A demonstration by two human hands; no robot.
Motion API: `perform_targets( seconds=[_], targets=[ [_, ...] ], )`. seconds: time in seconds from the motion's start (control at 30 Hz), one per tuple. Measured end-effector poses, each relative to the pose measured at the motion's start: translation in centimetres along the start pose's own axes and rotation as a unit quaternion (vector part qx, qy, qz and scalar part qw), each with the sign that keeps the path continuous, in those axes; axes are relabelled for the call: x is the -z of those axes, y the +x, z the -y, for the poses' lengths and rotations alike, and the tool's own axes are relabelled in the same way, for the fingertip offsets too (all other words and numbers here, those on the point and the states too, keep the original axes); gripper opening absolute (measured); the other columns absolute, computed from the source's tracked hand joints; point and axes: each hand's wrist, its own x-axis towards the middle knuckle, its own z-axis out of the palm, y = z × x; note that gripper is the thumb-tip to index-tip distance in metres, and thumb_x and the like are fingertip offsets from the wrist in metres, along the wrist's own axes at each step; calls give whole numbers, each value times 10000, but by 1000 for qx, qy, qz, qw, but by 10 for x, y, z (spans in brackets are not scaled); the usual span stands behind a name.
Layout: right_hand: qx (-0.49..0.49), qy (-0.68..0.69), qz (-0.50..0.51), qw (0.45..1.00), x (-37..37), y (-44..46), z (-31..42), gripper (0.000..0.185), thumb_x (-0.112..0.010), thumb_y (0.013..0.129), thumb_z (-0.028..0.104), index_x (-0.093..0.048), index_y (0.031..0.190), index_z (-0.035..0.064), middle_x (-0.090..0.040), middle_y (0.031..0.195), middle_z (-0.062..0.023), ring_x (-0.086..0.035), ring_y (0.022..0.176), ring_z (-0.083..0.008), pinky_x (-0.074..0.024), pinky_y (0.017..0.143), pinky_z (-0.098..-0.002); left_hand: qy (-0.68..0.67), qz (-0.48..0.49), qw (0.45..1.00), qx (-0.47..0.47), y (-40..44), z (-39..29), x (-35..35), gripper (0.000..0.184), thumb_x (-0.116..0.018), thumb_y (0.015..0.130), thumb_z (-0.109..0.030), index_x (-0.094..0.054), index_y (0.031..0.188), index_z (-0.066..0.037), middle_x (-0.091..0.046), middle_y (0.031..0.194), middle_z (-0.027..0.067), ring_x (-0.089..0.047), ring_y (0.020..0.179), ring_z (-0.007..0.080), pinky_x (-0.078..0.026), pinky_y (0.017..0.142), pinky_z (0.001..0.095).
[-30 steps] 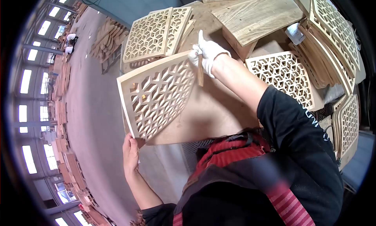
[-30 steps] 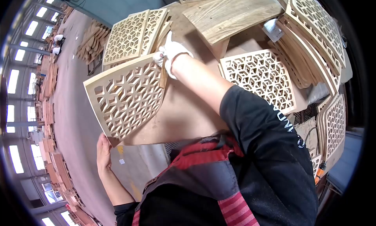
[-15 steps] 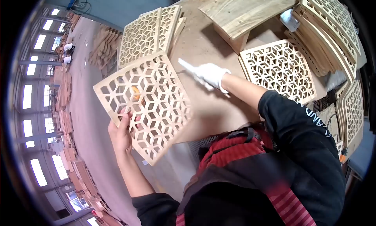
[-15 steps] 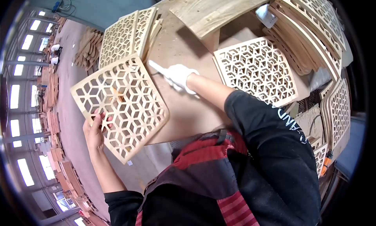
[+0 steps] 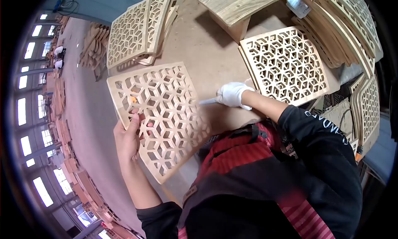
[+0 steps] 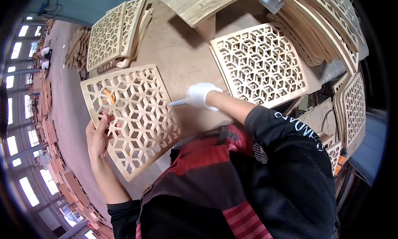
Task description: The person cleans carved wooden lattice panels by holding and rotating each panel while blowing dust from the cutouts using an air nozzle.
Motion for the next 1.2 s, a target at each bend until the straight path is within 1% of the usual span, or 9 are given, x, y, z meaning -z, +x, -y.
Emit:
perform_targets(
  seconds=[0.27,0.43,0.47,0.6,0.77,0.83,0.97,1.03,1.2],
  targets=[
    [11,-54,-32,998,-21,20,8,448,-503,941,425,-715,991,33,-694,1002,-198,-675,935,-351,-538,772,-432,-42,64,996,-53,2,-1,-24,388,-617,906,-189,-520,1236,-10,-637,1076,120,-648,895,177,-549,742,320],
    [4,-57,-45,997,-23,20,18,549,-448,961,528,-716,1002,51,-699,988,-184,-668,949,-357,-532,789,-425,-208,73,975,-17,-10,-14,-49,484,-544,805,-21,-438,1277,4,-614,1068,168,-683,905,288,-568,788,395],
    [5,-47,-52,998,-26,23,16,466,-479,959,454,-716,1006,56,-696,1005,-187,-670,944,-354,-532,790,-428,-224,100,969,-6,-11,-16,-48,542,-504,768,18,-385,1296,20,-564,1143,217,-672,952,326,-550,855,425],
    [17,-60,-64,996,-26,20,15,311,-513,898,272,-721,988,58,-704,984,-175,-678,918,-351,-534,796,-426,-243,107,964,-10,-4,-4,-45,551,-499,719,9,-407,1263,15,-561,1102,217,-675,909,343,-548,812,421],
    [49,-85,-80,992,-37,41,28,320,-497,900,279,-726,963,65,-706,976,-165,-680,914,-344,-532,786,-428,-231,131,964,3,-2,-8,-49,543,-503,687,-4,-428,1224,-14,-552,1073,182,-667,852,322,-522,774,396],
    [66,-87,-92,990,-39,41,32,324,-490,899,280,-727,965,68,-705,976,-162,-678,917,-345,-530,787,-432,-196,93,976,-13,0,-6,-53,550,-442,656,-9,-435,1205,-34,-650,842,248,-666,826,367,-561,765,452],
    [21,-59,-83,995,-22,19,20,313,-490,893,275,-718,955,70,-703,959,-159,-677,898,-348,-527,771,-441,-201,75,976,32,-14,-4,-52,573,-422,631,-3,-430,1204,-27,-641,885,243,-645,851,361,-531,810,445],
    [34,-59,-84,994,-16,19,19,318,-508,887,274,-732,946,56,-706,962,-182,-680,905,-358,-526,788,-445,-246,90,965,29,-11,9,-45,573,-445,657,-12,-419,1228,-52,-651,916,234,-669,854,336,-523,700,342],
    [22,-106,-44,993,-10,27,31,269,-534,836,193,-737,934,46,-708,953,-189,-688,916,-351,-539,775,-426,-231,112,966,34,-9,0,-50,588,-431,668,-3,-410,1252,-63,-654,888,220,-635,880,314,-509,804,375]
  ],
)
